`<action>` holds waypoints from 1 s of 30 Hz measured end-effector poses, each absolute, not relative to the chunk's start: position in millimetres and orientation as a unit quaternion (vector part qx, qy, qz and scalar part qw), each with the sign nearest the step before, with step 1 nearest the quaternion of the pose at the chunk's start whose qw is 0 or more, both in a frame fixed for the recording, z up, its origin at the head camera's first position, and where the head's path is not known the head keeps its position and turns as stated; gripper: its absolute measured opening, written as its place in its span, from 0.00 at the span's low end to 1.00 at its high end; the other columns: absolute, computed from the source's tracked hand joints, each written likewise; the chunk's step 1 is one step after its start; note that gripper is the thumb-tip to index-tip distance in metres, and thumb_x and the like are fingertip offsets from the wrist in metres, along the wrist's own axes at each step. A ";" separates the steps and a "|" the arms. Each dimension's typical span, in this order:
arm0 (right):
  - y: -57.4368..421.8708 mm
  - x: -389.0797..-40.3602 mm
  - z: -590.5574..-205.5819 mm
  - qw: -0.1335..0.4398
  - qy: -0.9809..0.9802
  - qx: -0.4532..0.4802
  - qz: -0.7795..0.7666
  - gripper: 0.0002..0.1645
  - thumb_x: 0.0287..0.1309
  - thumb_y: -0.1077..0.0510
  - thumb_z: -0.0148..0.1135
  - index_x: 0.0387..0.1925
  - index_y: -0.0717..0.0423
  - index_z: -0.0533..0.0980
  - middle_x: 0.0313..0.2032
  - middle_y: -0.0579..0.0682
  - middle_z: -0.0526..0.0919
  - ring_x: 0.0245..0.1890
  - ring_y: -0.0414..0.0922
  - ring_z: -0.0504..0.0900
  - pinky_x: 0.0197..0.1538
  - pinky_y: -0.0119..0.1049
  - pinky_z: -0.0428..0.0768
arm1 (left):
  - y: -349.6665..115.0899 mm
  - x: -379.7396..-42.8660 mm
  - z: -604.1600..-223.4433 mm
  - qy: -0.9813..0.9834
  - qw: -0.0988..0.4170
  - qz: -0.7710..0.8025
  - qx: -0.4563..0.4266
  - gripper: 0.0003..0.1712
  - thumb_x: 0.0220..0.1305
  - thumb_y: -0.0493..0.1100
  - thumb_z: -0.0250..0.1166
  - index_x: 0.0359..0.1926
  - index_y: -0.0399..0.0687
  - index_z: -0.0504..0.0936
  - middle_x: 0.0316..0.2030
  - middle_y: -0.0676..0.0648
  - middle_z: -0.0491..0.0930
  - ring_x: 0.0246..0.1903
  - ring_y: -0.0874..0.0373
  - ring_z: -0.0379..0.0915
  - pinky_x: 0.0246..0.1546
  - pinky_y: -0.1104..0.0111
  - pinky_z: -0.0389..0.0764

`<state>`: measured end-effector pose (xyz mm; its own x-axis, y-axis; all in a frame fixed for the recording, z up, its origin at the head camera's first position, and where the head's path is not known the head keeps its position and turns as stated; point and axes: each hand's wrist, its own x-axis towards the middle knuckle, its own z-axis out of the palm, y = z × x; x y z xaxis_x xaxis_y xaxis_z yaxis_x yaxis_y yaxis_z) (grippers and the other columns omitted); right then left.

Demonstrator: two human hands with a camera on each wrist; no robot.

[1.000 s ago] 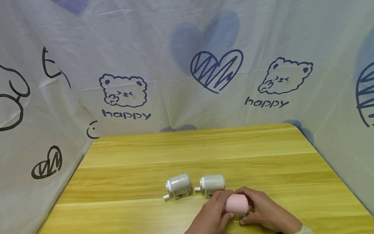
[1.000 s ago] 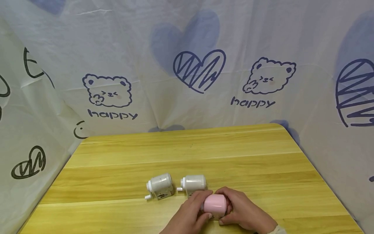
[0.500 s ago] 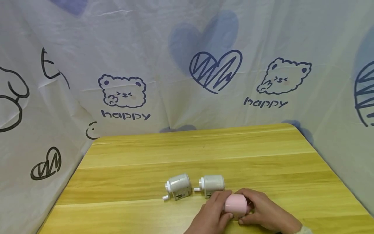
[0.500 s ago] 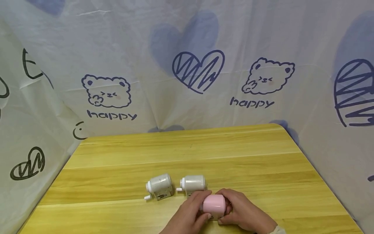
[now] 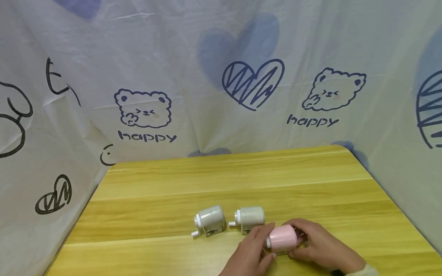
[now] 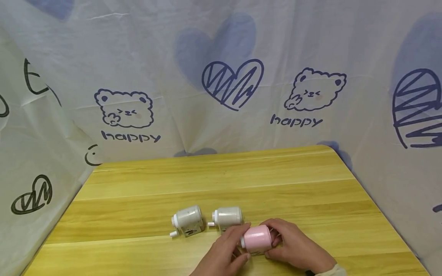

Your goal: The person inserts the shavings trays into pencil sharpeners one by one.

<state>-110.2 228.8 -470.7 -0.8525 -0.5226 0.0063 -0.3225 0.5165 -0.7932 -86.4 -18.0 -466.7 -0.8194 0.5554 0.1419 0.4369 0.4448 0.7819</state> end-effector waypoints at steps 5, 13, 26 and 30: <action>235.4 -110.7 -469.1 0.112 0.856 -0.252 -0.438 0.30 0.50 0.45 0.71 0.54 0.47 0.72 0.45 0.44 0.78 0.39 0.38 0.77 0.40 0.37 0.78 | -16.6 -85.6 -468.8 0.842 0.074 0.448 0.293 0.38 0.62 0.41 0.64 0.71 0.57 0.59 0.58 0.48 0.69 0.31 0.73 0.67 0.31 0.77 0.72; 245.5 -115.5 -470.1 0.124 0.858 -0.231 -0.442 0.34 0.48 0.47 0.72 0.56 0.51 0.71 0.45 0.47 0.77 0.39 0.39 0.77 0.41 0.37 0.79 | -15.2 -84.0 -466.4 0.851 0.099 0.446 0.260 0.41 0.61 0.45 0.65 0.72 0.54 0.56 0.56 0.49 0.70 0.28 0.72 0.66 0.30 0.75 0.72; 254.4 -121.3 -471.3 0.092 0.882 -0.156 -0.435 0.38 0.46 0.46 0.73 0.56 0.58 0.71 0.40 0.50 0.77 0.35 0.41 0.77 0.38 0.35 0.78 | -14.5 -86.1 -464.4 0.874 0.118 0.406 0.238 0.41 0.61 0.50 0.65 0.71 0.50 0.58 0.62 0.45 0.67 0.27 0.71 0.66 0.37 0.69 0.74; 255.4 -123.5 -473.1 0.082 0.891 -0.114 -0.432 0.39 0.44 0.46 0.74 0.55 0.58 0.71 0.39 0.50 0.78 0.35 0.43 0.77 0.36 0.35 0.78 | -15.2 -86.8 -465.2 0.880 0.118 0.390 0.243 0.41 0.61 0.51 0.65 0.71 0.49 0.58 0.62 0.45 0.68 0.31 0.70 0.67 0.42 0.67 0.75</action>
